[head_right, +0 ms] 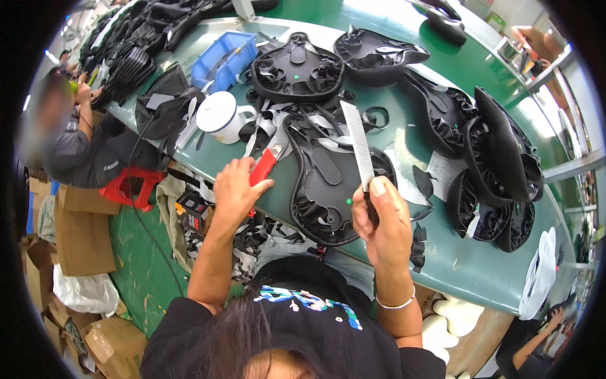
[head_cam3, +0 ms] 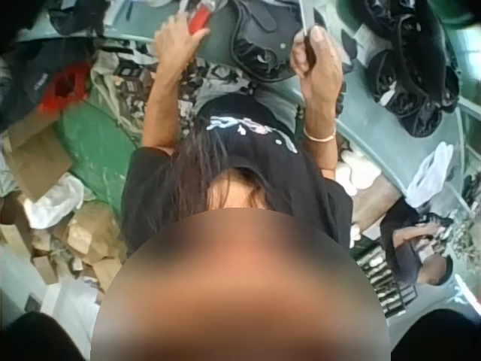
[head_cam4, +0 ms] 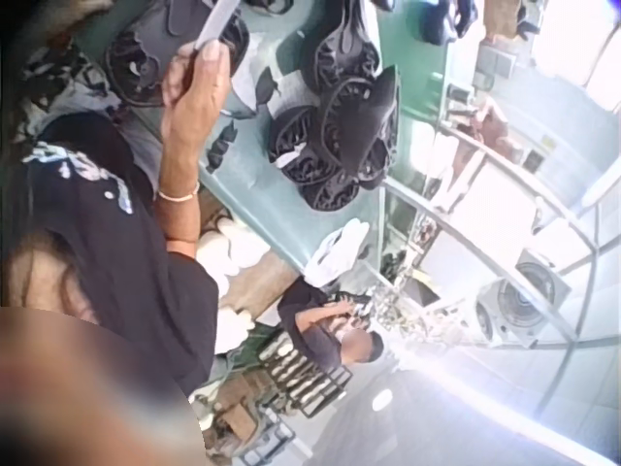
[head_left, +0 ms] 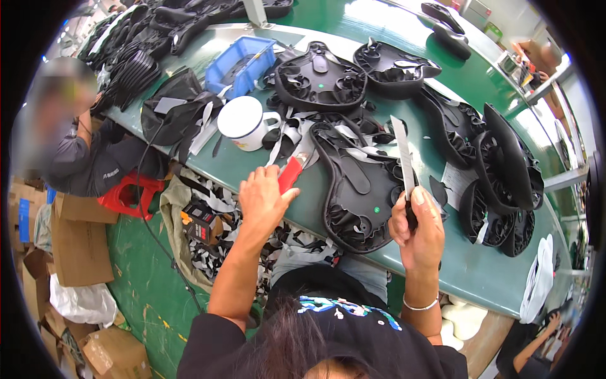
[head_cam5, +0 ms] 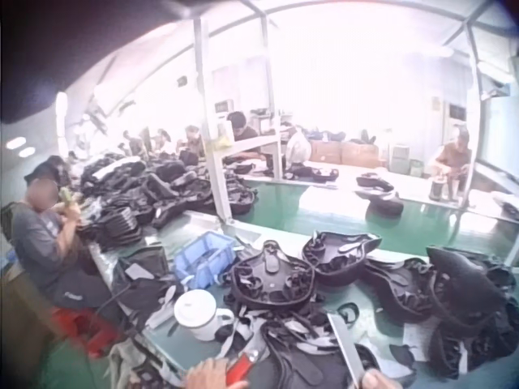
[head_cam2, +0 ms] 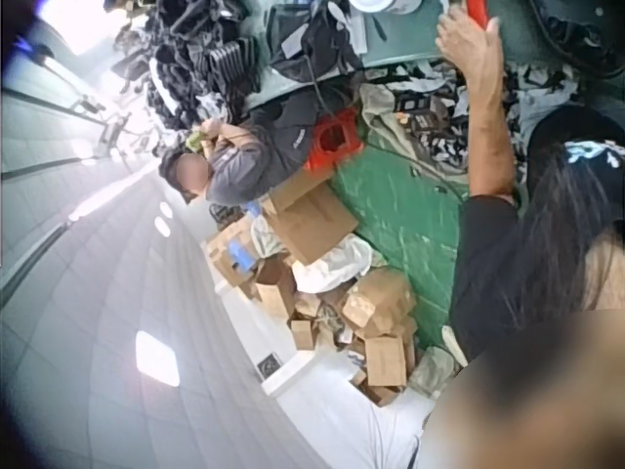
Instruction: The person is trimming excess material from bicycle seats using a utility knife and pliers on an assembly line.
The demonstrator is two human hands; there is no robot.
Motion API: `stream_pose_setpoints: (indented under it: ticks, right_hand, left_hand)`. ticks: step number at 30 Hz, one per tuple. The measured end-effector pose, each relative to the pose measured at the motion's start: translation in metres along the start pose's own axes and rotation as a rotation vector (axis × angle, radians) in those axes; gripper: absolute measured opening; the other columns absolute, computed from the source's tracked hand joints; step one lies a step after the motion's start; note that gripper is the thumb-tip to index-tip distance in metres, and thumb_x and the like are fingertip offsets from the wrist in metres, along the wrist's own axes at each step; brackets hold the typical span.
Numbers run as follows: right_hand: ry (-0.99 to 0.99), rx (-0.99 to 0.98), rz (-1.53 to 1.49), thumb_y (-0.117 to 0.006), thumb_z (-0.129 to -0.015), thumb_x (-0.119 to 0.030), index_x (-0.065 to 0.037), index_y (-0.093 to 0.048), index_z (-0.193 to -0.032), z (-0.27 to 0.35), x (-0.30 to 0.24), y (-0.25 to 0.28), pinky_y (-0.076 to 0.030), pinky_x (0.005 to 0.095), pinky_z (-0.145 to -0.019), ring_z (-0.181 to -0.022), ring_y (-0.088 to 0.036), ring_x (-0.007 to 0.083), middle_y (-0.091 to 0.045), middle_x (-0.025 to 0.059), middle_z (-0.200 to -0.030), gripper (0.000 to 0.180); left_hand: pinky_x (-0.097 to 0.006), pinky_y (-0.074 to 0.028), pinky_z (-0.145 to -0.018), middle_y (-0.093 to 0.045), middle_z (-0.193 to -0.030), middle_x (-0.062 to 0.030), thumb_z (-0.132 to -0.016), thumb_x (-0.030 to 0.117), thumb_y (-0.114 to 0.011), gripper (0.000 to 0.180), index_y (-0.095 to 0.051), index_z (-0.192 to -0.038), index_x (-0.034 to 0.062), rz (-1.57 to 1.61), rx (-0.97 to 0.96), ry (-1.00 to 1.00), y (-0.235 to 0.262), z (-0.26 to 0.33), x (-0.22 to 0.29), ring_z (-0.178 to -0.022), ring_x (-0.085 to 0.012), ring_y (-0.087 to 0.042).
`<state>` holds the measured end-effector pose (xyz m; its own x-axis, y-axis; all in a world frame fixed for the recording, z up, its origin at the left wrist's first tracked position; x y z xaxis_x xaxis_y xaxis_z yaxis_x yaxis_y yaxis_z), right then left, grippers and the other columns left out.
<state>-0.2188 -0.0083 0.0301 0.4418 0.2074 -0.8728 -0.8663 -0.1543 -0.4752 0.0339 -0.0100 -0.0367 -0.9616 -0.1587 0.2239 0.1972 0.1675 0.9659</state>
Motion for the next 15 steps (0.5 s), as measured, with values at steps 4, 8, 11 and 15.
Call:
stream_pose_setpoints:
  ticks: [4, 8, 11, 15]
  right_hand:
    - [-0.036, 0.0, 0.014, -0.044, -0.098, -0.03, -0.001, -0.053, -0.087, 0.008, 0.01, -0.001, -0.025, 0.0182, -0.042, -0.047, -0.033, 0.0034, -0.046, 0.0002, -0.058, 0.033]
    - [-0.097, -0.078, 0.497, -0.047, -0.098, -0.025, -0.001, -0.059, -0.083, 0.024, 0.014, -0.006, -0.03, 0.0213, -0.046, -0.049, -0.039, 0.005, -0.05, -0.0002, -0.058, 0.031]
    - [0.029, -0.21, 0.646, -0.048, -0.095, -0.02, 0.001, -0.06, -0.081, 0.032, 0.017, -0.026, -0.032, 0.0235, -0.047, -0.05, -0.043, 0.0073, -0.051, 0.0016, -0.055, 0.028]
    - [0.021, -0.173, 0.708, -0.049, -0.093, -0.018, 0.002, -0.059, -0.078, 0.039, 0.016, -0.024, -0.033, 0.0238, -0.047, -0.048, -0.044, 0.0081, -0.05, 0.002, -0.053, 0.027]
  left_hand:
    - [-0.028, -0.046, -0.068, -0.06, -0.084, -0.0067, -0.078, 0.029, -0.069, 0.041, -0.057, -0.105, 0.0005, 0.645, -0.444, 0.294, 0.004, -0.003, -0.01, -0.072, -0.0153, -0.058]
    - [-0.022, -0.042, -0.057, -0.056, -0.077, -0.0049, -0.089, 0.025, -0.051, 0.024, -0.053, -0.097, 0.0027, 1.804, -0.101, 0.336, 0.033, 0.006, 0.011, -0.06, -0.0089, -0.05]
    - [-0.023, -0.042, -0.054, -0.052, -0.074, -0.0038, -0.096, 0.043, -0.047, 0.036, -0.051, -0.094, 0.007, 1.952, 0.184, 0.327, 0.038, 0.0, 0.032, -0.056, -0.0103, -0.048]
    - [-0.023, -0.04, -0.062, -0.053, -0.077, -0.0059, -0.096, 0.048, -0.043, 0.044, -0.05, -0.093, 0.0054, 2.018, 0.207, 0.315, 0.051, 0.002, 0.044, -0.067, -0.0089, -0.048]
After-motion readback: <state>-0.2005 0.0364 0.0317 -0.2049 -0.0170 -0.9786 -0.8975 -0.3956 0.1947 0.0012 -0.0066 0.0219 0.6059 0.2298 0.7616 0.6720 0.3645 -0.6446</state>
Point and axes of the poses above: each hand's wrist, its own z-axis away from the middle knuckle, its own y-axis out of the back of the hand, x = y × z, the point moved 2 cm from there along -z, towards the middle knuckle
